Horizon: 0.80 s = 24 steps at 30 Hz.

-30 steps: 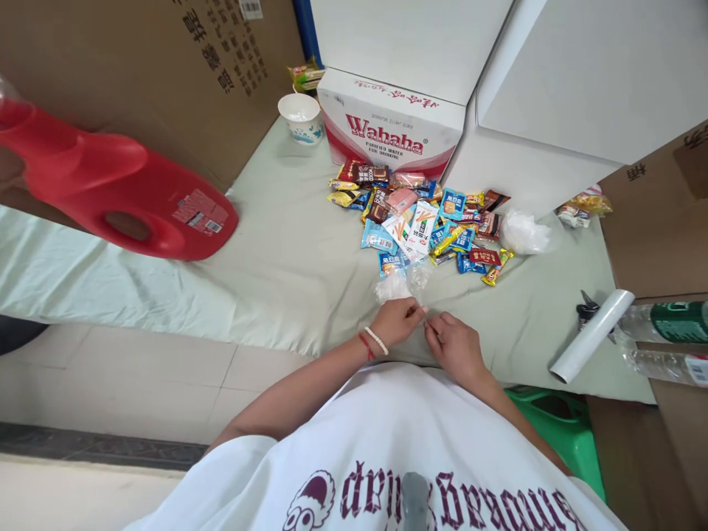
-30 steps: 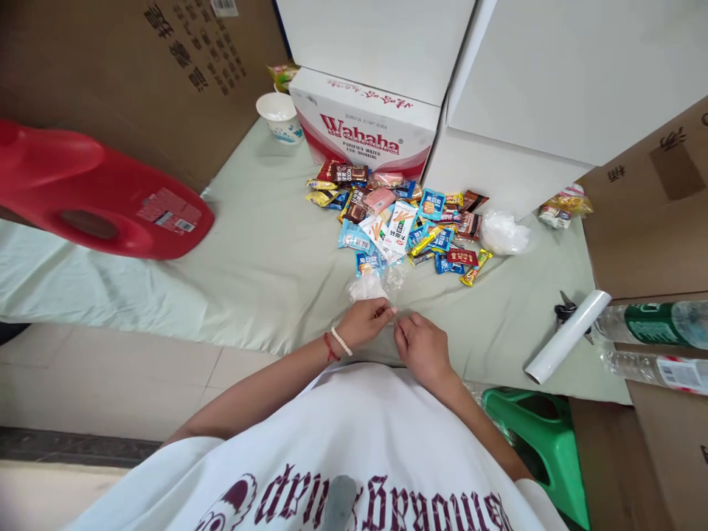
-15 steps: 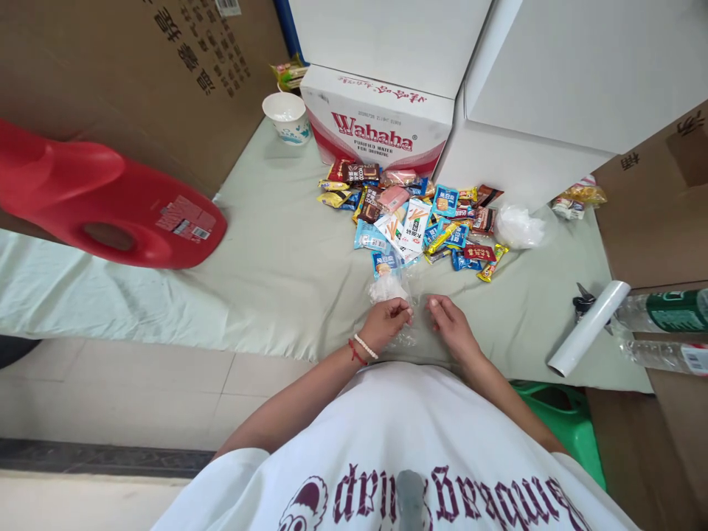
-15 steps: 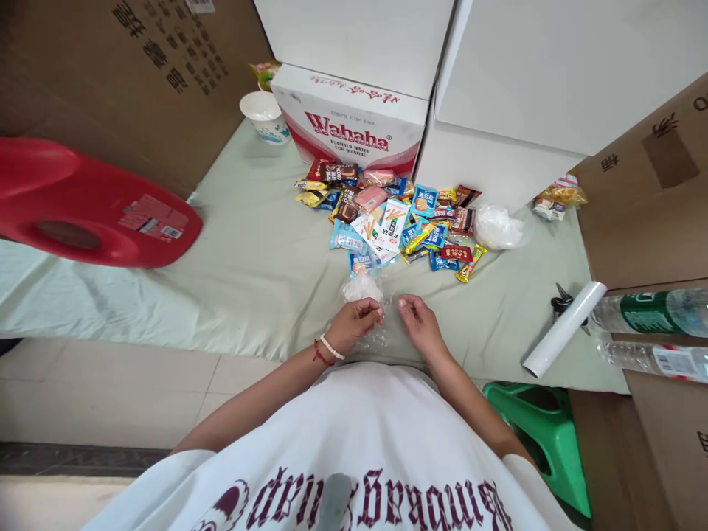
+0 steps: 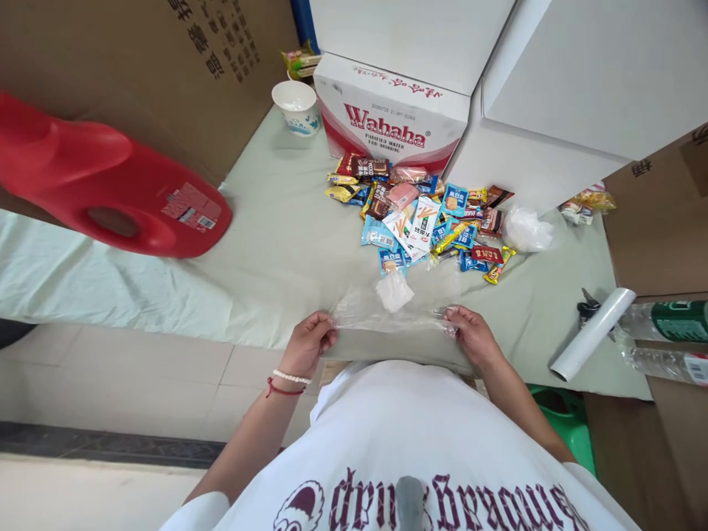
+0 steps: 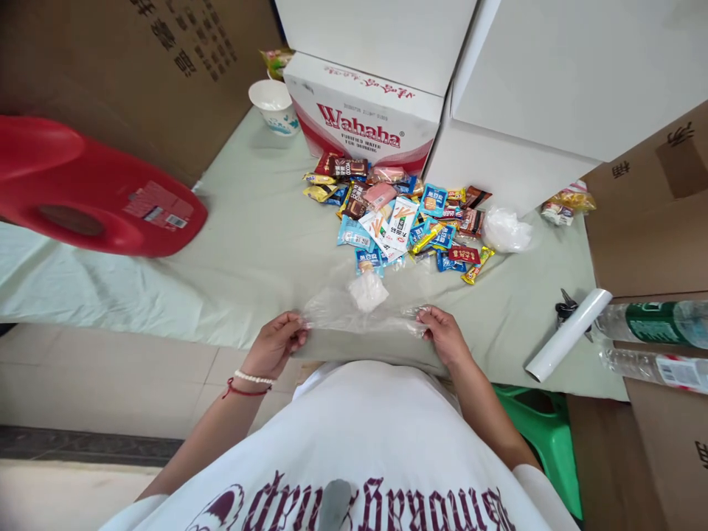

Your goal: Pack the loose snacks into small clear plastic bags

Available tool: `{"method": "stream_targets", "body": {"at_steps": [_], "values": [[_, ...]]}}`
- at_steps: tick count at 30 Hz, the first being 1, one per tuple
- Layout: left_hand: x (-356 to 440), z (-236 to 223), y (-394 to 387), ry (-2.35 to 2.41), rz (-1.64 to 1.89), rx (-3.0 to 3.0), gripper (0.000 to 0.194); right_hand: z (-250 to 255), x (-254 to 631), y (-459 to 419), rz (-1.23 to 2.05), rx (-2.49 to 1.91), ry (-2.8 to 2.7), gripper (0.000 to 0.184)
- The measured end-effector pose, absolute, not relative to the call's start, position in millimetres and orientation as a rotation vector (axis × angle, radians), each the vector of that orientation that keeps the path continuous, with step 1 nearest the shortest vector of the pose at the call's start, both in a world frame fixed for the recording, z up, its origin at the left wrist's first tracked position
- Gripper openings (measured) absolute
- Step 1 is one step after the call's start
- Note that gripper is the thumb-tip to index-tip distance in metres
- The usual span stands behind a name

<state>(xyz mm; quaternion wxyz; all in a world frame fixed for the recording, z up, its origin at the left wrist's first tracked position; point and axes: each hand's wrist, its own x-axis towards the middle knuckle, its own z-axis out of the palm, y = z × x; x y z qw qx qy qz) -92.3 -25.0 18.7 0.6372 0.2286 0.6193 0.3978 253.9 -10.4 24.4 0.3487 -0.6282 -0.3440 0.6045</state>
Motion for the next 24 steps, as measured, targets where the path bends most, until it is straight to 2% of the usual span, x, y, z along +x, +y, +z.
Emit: {"method": "stream_targets", "body": {"at_steps": [5, 8, 10, 13, 14, 16, 19, 21, 24], "values": [[-96.0, 11.4, -29.3, 1.514, 0.998, 0.629, 0.031, 22.1, 270.8, -14.6, 1.548, -1.686, -1.420, 0.041], [-99.7, 7.3, -31.2, 1.721, 0.920, 1.010, 0.024, 23.9, 283.0, -9.7, 1.463, -1.742, -1.651, 0.036], [-101.6, 4.8, -32.8, 1.878, 0.901, 1.382, 0.018, 31.3, 287.7, -2.1, 1.231, -1.842, -1.705, 0.032], [-100.0, 3.1, -31.4, 1.825, 0.902, 1.912, 0.036, 53.2, 279.5, 13.4, 0.658, -1.882, -1.717, 0.029], [-98.2, 3.2, -29.0, 1.733, 0.875, 2.057, 0.041, 61.3, 271.8, 18.1, 0.567, -1.816, -1.767, 0.028], [-93.1, 4.3, -21.4, 1.518, 0.780, 2.259, 0.047, 73.4, 251.4, 24.5, 0.658, -1.609, -1.999, 0.029], [-81.5, 9.0, -6.2, 1.348, 0.619, 2.322, 0.038, 72.6, 221.2, 24.7, 0.955, -1.364, -2.344, 0.031], [-71.3, 14.5, 3.4, 1.337, 0.516, 2.270, 0.028, 60.9, 209.5, 20.4, 0.993, -1.347, -2.443, 0.033], [-53.5, 24.2, 14.6, 1.407, 0.493, 2.172, 0.032, 41.9, 204.4, 12.9, 0.944, -1.375, -2.445, 0.027]]}}
